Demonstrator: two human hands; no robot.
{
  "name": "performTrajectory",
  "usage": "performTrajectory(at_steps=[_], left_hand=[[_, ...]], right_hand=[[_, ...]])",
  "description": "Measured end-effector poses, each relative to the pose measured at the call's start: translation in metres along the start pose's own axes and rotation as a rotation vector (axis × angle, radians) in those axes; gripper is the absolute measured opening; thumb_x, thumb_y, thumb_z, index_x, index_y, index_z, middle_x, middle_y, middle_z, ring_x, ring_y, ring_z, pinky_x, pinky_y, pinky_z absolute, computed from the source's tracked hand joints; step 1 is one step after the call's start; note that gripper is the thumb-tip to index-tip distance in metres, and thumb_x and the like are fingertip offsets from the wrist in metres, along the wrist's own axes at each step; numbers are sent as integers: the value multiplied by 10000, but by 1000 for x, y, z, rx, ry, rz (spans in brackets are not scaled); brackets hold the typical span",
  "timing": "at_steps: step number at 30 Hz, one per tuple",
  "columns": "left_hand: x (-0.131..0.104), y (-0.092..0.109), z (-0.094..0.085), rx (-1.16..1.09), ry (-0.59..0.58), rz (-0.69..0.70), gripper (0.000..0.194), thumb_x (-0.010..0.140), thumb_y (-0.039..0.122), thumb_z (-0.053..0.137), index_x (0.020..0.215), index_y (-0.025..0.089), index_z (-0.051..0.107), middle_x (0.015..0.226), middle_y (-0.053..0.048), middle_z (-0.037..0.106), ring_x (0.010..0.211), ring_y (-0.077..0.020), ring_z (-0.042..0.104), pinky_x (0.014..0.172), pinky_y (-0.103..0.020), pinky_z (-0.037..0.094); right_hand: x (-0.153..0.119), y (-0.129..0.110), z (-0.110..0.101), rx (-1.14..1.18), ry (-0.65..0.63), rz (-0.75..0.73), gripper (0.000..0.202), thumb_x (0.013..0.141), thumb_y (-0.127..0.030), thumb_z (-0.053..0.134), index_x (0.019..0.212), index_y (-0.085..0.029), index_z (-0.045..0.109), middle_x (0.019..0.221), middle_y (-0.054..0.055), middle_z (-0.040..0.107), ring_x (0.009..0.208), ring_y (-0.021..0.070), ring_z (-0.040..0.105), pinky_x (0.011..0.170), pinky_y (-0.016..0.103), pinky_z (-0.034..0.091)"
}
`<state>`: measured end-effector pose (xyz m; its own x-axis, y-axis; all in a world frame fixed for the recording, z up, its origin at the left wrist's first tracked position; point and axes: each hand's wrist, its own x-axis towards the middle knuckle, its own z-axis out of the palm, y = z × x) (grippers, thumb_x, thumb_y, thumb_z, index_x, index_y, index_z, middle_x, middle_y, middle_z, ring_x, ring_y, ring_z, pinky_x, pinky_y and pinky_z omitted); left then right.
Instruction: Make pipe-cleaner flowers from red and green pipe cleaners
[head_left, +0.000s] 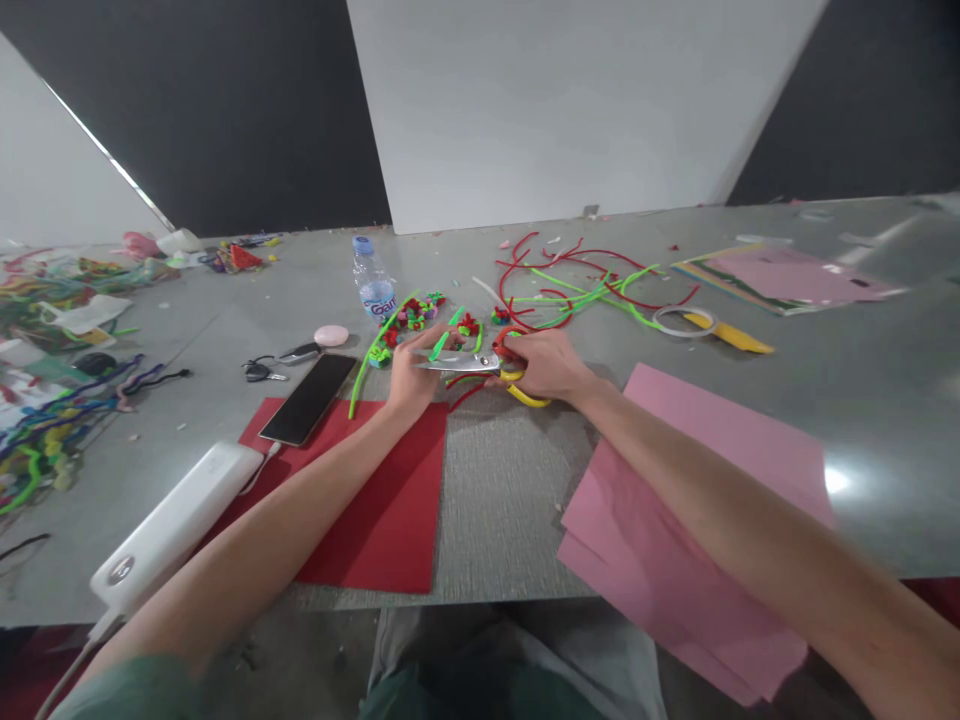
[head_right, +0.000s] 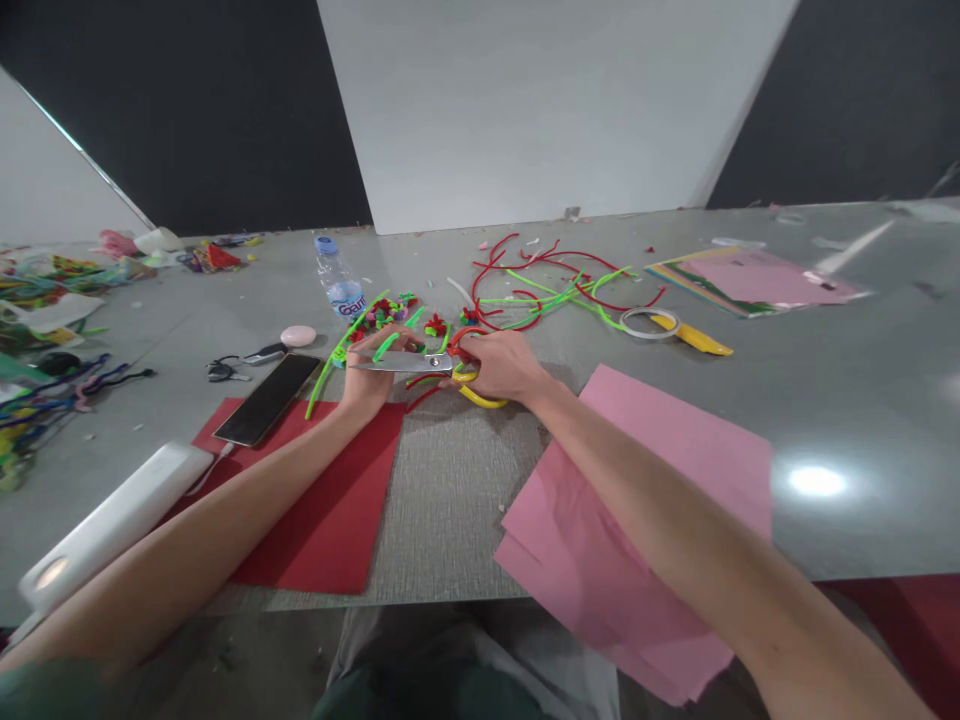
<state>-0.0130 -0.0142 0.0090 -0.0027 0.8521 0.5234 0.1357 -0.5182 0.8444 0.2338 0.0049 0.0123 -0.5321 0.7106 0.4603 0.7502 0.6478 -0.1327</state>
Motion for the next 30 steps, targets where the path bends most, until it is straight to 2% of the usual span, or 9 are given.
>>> performTrajectory(at_steps=[6, 10, 17, 22, 30], left_hand=[[1, 3, -3, -33, 6, -71, 255, 760, 11, 700, 781, 245, 797, 853, -35, 793, 916, -231, 728, 880, -292, 547], [1, 2, -2, -62, 14, -75, 282, 737, -23, 660, 743, 237, 772, 844, -31, 773, 905, -222, 720, 873, -284, 540], [1, -5, -2, 3, -20, -3, 247, 824, 38, 678, 777, 255, 787, 849, -32, 767, 884, -218, 701, 874, -295, 522], [1, -1, -1, -45, 22, -53, 198, 845, 83, 743, 745, 252, 768, 784, -24, 749, 857, -222, 715, 840, -292, 538], [1, -4, -1, 94, -14, 83, 204, 972, 188, 669, 859, 256, 824, 933, -28, 825, 814, -169, 714, 825, -271, 548]], right_hand=[[1, 3, -2, 19, -3, -12, 446, 887, -640, 744, 798, -212, 661, 737, 65, 722, 638, 201, 591, 634, 325, 304], [1, 3, -4, 30, -33, -1, 472, 876, -669, 764, 794, -215, 664, 717, 51, 703, 611, 185, 553, 623, 317, 297], [2, 4, -4, 2, -87, -4, 498, 883, -687, 767, 806, -202, 685, 722, 53, 699, 640, 188, 563, 629, 310, 290], [3, 4, -3, -20, -108, -10, 495, 895, -685, 768, 827, -200, 693, 720, 48, 696, 647, 189, 565, 626, 307, 282], [4, 6, 2, -5, -55, -29, 481, 917, -676, 751, 878, -198, 717, 738, 53, 709, 651, 191, 583, 634, 312, 286]])
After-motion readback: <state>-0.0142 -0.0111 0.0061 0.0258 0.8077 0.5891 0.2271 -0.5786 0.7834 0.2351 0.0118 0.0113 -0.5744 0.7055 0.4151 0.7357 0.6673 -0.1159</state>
